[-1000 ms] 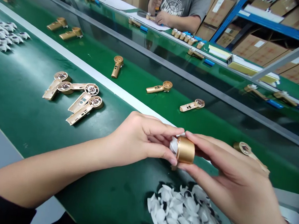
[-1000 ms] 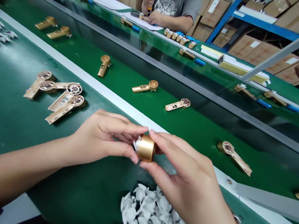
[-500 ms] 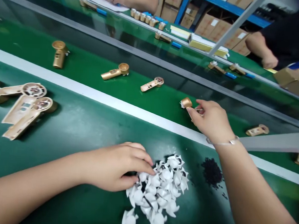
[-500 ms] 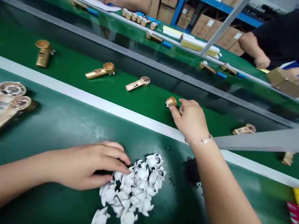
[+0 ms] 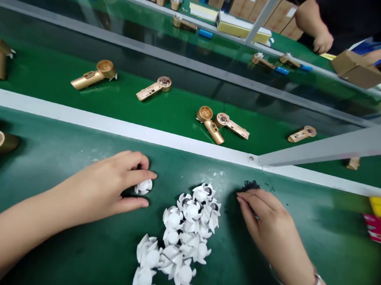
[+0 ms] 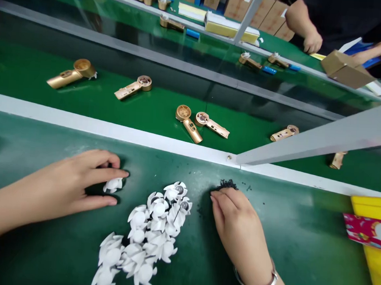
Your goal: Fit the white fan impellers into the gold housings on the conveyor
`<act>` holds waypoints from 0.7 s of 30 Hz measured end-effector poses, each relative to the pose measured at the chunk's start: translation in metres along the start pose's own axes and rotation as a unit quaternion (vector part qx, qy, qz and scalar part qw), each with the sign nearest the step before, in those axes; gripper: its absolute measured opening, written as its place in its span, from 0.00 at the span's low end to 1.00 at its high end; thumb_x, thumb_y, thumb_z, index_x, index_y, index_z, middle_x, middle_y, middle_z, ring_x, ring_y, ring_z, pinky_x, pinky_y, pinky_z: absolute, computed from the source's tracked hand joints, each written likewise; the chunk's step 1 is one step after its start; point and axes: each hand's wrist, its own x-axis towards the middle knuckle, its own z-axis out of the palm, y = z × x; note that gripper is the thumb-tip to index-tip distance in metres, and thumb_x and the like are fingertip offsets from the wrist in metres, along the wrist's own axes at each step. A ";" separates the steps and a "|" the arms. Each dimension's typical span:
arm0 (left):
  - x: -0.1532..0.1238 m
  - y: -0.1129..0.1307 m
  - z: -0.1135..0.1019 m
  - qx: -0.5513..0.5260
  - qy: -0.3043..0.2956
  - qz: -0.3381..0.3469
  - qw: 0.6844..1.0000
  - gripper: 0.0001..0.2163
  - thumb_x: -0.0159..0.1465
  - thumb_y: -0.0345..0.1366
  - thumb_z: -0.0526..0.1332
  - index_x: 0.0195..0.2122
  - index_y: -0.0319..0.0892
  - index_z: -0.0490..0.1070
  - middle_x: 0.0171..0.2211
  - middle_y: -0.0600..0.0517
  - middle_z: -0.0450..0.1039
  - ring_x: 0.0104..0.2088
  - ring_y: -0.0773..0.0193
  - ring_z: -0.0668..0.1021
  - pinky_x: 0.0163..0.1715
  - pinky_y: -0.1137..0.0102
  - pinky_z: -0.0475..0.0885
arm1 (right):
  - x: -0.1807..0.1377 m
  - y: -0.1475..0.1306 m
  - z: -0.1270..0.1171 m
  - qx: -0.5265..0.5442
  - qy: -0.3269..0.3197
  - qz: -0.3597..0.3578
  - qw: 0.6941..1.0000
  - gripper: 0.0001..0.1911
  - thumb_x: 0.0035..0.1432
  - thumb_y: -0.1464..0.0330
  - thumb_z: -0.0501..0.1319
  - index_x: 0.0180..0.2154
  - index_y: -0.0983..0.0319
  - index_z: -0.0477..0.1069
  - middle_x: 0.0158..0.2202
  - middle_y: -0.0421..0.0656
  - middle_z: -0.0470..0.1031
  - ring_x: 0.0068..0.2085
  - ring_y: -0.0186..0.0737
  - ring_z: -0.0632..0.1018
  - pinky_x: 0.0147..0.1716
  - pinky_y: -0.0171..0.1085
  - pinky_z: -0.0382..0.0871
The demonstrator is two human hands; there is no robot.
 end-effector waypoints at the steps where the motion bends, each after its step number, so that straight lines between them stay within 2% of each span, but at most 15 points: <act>1: 0.000 -0.001 -0.001 0.018 -0.007 -0.014 1.000 0.16 0.66 0.45 0.63 0.52 0.46 0.77 0.47 0.42 0.74 0.39 0.52 0.81 0.36 0.62 0.76 | 0.000 -0.001 0.001 -0.010 -0.002 -0.007 1.000 0.10 0.68 0.68 0.56 0.41 0.63 0.76 0.41 0.50 0.78 0.40 0.48 0.79 0.41 0.48 0.77; 3: 0.000 -0.001 -0.003 0.027 -0.022 -0.032 0.999 0.15 0.68 0.44 0.59 0.52 0.45 0.76 0.44 0.43 0.74 0.35 0.55 0.81 0.33 0.64 0.74 | 0.000 -0.002 0.002 -0.034 -0.005 -0.021 0.999 0.10 0.69 0.68 0.56 0.41 0.63 0.76 0.40 0.51 0.79 0.39 0.49 0.79 0.40 0.48 0.76; 6: 0.002 0.002 -0.006 -0.026 -0.028 -0.057 0.998 0.13 0.70 0.42 0.57 0.49 0.44 0.76 0.43 0.45 0.74 0.33 0.59 0.80 0.32 0.66 0.72 | 0.001 -0.001 0.006 -0.064 -0.004 -0.031 0.997 0.09 0.68 0.69 0.56 0.40 0.64 0.75 0.39 0.52 0.78 0.38 0.50 0.78 0.40 0.50 0.74; 8: 0.003 0.004 -0.010 -0.104 -0.014 -0.087 0.991 0.12 0.69 0.44 0.59 0.47 0.44 0.76 0.42 0.47 0.74 0.33 0.61 0.79 0.33 0.67 0.72 | 0.003 -0.001 0.007 -0.069 0.003 -0.031 0.997 0.09 0.68 0.69 0.56 0.39 0.64 0.72 0.37 0.52 0.77 0.36 0.51 0.76 0.37 0.49 0.72; 10: 0.003 0.006 -0.012 -0.225 0.009 -0.123 0.966 0.13 0.67 0.46 0.62 0.47 0.44 0.75 0.39 0.49 0.74 0.33 0.62 0.77 0.33 0.69 0.72 | 0.010 -0.007 0.005 -0.057 0.017 -0.022 0.998 0.07 0.68 0.69 0.55 0.38 0.63 0.69 0.35 0.51 0.75 0.35 0.50 0.75 0.35 0.48 0.71; 12: 0.004 0.011 -0.011 -0.384 0.026 -0.149 0.911 0.14 0.65 0.44 0.65 0.48 0.44 0.75 0.38 0.50 0.75 0.35 0.64 0.77 0.35 0.70 0.74 | 0.023 -0.023 -0.003 -0.027 0.035 -0.007 0.999 0.05 0.68 0.69 0.55 0.38 0.61 0.66 0.35 0.48 0.73 0.35 0.46 0.75 0.33 0.43 0.71; 15: 0.005 0.021 -0.004 -0.602 0.036 -0.155 0.782 0.12 0.63 0.35 0.68 0.47 0.42 0.74 0.39 0.51 0.77 0.38 0.67 0.79 0.41 0.72 0.75 | 0.051 -0.063 -0.016 0.144 0.026 0.000 0.989 0.04 0.68 0.72 0.54 0.38 0.58 0.63 0.34 0.42 0.69 0.33 0.38 0.73 0.30 0.35 0.69; 18: 0.006 0.032 0.003 -0.727 0.045 -0.137 0.672 0.13 0.57 0.28 0.73 0.42 0.40 0.74 0.35 0.54 0.78 0.35 0.72 0.79 0.39 0.76 0.75 | 0.077 -0.103 -0.023 0.352 -0.047 -0.045 0.934 0.06 0.68 0.75 0.52 0.40 0.57 0.63 0.36 0.40 0.68 0.34 0.33 0.72 0.33 0.32 0.70; 19: 0.005 0.035 0.004 -0.753 0.051 -0.128 0.644 0.14 0.56 0.27 0.74 0.40 0.40 0.73 0.33 0.55 0.78 0.33 0.73 0.79 0.37 0.77 0.75 | 0.083 -0.112 -0.023 0.383 -0.070 -0.063 0.919 0.07 0.68 0.75 0.51 0.41 0.57 0.62 0.37 0.40 0.68 0.35 0.32 0.72 0.34 0.32 0.70; 21: 0.004 0.039 0.004 -0.786 0.057 -0.113 0.606 0.15 0.54 0.25 0.74 0.38 0.40 0.71 0.31 0.57 0.78 0.32 0.74 0.80 0.35 0.79 0.74 | 0.090 -0.123 -0.020 0.399 -0.089 -0.079 0.909 0.08 0.68 0.76 0.52 0.41 0.57 0.63 0.38 0.39 0.68 0.36 0.32 0.72 0.36 0.31 0.69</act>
